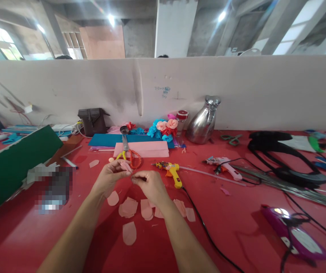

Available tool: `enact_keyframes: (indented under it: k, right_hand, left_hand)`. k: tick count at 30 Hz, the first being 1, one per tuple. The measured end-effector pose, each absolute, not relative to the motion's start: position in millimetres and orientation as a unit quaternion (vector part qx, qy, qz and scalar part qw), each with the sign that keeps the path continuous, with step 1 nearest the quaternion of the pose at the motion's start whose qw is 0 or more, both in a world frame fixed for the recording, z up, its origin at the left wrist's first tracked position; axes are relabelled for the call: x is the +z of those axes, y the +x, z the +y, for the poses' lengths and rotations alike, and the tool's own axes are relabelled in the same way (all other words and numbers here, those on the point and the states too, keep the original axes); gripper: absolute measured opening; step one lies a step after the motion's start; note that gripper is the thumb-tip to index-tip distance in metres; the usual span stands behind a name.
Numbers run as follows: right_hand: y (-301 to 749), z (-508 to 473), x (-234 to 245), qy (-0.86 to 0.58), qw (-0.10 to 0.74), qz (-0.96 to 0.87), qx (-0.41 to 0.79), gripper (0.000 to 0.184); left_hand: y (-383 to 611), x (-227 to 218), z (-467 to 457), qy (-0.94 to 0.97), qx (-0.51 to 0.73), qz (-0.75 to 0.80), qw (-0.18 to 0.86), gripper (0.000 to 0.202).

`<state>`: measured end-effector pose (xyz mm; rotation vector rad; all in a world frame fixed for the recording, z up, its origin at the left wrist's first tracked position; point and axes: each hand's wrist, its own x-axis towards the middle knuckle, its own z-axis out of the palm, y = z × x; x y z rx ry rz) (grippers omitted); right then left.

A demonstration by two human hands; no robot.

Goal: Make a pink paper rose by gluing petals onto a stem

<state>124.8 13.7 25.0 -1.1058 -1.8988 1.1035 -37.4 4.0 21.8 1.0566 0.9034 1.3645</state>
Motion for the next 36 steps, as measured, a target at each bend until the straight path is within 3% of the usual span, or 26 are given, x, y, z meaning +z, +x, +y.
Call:
enact_keyframes:
  k: [7, 12, 17, 24, 36]
  right_hand:
    - [125.1, 13.5, 26.6, -0.43, 0.335, -0.728, 0.417, 0.017]
    - [125.1, 13.6, 24.2, -0.435, 0.346, -0.723, 0.411, 0.016]
    - [124.9, 13.6, 22.8, -0.436, 0.354, -0.715, 0.417, 0.015]
    - [123.5, 13.4, 27.1, -0.446, 0.339, -0.729, 0.393, 0.016]
    - [122.7, 14.0, 24.2, -0.42, 0.33, -0.724, 0.436, 0.019]
  left_hand:
    - [-42.3, 22.6, 3.9, 0.457, 0.573, 0.34, 0.589, 0.044]
    - [-51.8, 28.1, 3.4, 0.398, 0.643, 0.25, 0.604, 0.057]
    - [-59.3, 27.3, 5.8, 0.368, 0.672, 0.288, 0.575, 0.051]
    - [-49.7, 16.2, 6.4, 0.457, 0.515, 0.43, 0.584, 0.02]
    - [-40.7, 21.5, 2.9, 0.455, 0.545, 0.38, 0.593, 0.009]
